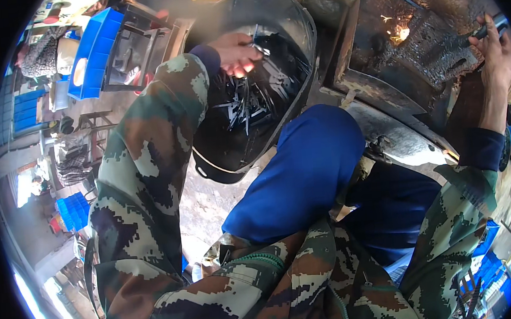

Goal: Assembling small black metal components by hand at a fabrication workbench.

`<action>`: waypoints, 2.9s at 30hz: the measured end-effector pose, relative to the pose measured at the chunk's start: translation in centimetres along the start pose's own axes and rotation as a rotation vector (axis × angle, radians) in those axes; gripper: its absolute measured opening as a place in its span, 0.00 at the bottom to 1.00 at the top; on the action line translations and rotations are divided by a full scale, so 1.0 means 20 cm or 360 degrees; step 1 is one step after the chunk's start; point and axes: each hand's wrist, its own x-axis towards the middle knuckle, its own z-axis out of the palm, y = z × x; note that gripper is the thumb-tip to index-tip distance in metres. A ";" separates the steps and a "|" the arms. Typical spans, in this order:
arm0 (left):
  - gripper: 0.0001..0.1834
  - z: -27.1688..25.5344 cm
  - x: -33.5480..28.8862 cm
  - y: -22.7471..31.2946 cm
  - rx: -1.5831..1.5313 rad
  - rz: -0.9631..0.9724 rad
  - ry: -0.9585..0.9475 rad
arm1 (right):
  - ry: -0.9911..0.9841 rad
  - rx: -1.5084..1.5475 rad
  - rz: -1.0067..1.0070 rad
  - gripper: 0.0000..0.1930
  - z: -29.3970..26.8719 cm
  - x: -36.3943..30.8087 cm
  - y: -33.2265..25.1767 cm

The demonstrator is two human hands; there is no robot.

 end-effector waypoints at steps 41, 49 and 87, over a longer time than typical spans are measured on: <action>0.36 0.63 0.01 -0.82 0.0136 -0.0063 0.0927 | -0.0047 0.0127 -0.0198 0.16 0.01 0.00 0.01; 0.30 0.65 -0.05 -0.87 0.0168 -0.0002 0.0881 | 0.0010 0.0168 -0.0142 0.15 0.02 -0.04 -0.03; 0.43 0.74 -0.17 -0.74 0.0305 0.0046 0.0696 | -0.0032 0.0106 -0.0184 0.15 0.02 -0.03 -0.03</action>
